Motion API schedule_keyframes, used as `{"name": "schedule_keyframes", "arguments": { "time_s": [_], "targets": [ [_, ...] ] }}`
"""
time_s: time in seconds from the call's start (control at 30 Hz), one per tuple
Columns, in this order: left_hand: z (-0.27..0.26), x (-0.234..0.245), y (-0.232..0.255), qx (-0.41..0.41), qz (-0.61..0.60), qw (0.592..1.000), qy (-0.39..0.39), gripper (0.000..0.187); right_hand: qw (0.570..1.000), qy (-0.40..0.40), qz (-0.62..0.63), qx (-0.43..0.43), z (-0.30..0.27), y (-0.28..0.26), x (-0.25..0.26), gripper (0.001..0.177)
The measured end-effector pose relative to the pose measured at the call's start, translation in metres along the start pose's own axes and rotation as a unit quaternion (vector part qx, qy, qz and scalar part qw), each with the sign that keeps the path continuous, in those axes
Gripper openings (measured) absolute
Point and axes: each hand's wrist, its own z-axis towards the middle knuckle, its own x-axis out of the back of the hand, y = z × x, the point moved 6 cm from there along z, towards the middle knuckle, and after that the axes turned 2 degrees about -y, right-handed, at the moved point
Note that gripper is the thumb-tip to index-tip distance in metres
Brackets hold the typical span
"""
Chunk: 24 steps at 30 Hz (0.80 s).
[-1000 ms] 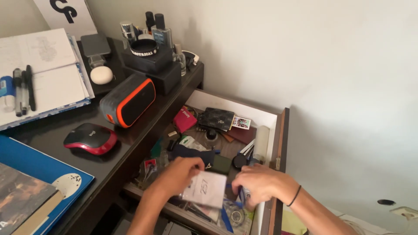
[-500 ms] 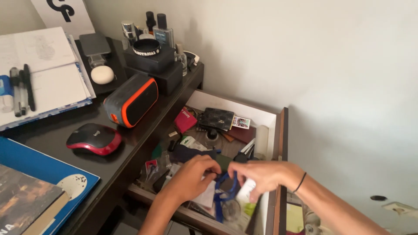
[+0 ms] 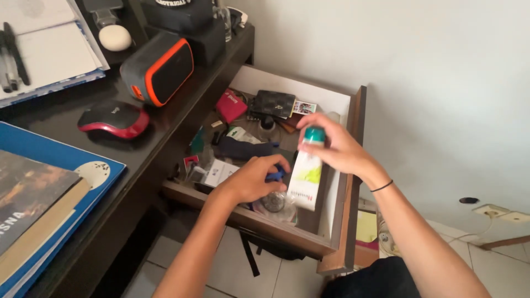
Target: Sort and organize various items in a computer desk drawer.
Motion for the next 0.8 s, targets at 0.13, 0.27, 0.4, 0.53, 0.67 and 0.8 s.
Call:
{"name": "schedule_keyframes", "arguments": {
  "time_s": [0.13,0.27,0.4,0.53,0.67,0.8],
  "targets": [
    [0.006,0.002,-0.004,-0.015,0.044,0.999,-0.001,0.028,0.99,0.115,0.082,-0.005,-0.007,0.011,0.021,0.035],
    [0.005,-0.002,-0.016,-0.021,0.103,0.994,0.008,0.017,0.954,0.229,0.191,-0.004,-0.014,0.019,0.031,0.031],
    [0.005,0.003,-0.011,-0.089,0.136,0.985,0.063,0.016,0.948,0.276,0.161,-0.019,-0.011,0.034,0.036,0.019],
    [0.006,0.008,-0.001,-0.09,0.116,0.983,0.112,0.013,0.95,0.28,0.142,-0.011,-0.011,0.028,0.035,0.017],
    [0.007,0.014,0.003,-0.078,0.06,0.987,0.127,0.019,0.953,0.265,0.149,-0.011,-0.01,0.028,0.036,0.019],
    [0.005,0.013,0.02,-0.055,-0.067,0.992,0.091,0.046,0.949,0.26,0.177,0.005,-0.012,0.036,0.036,0.021]
  ]
}}
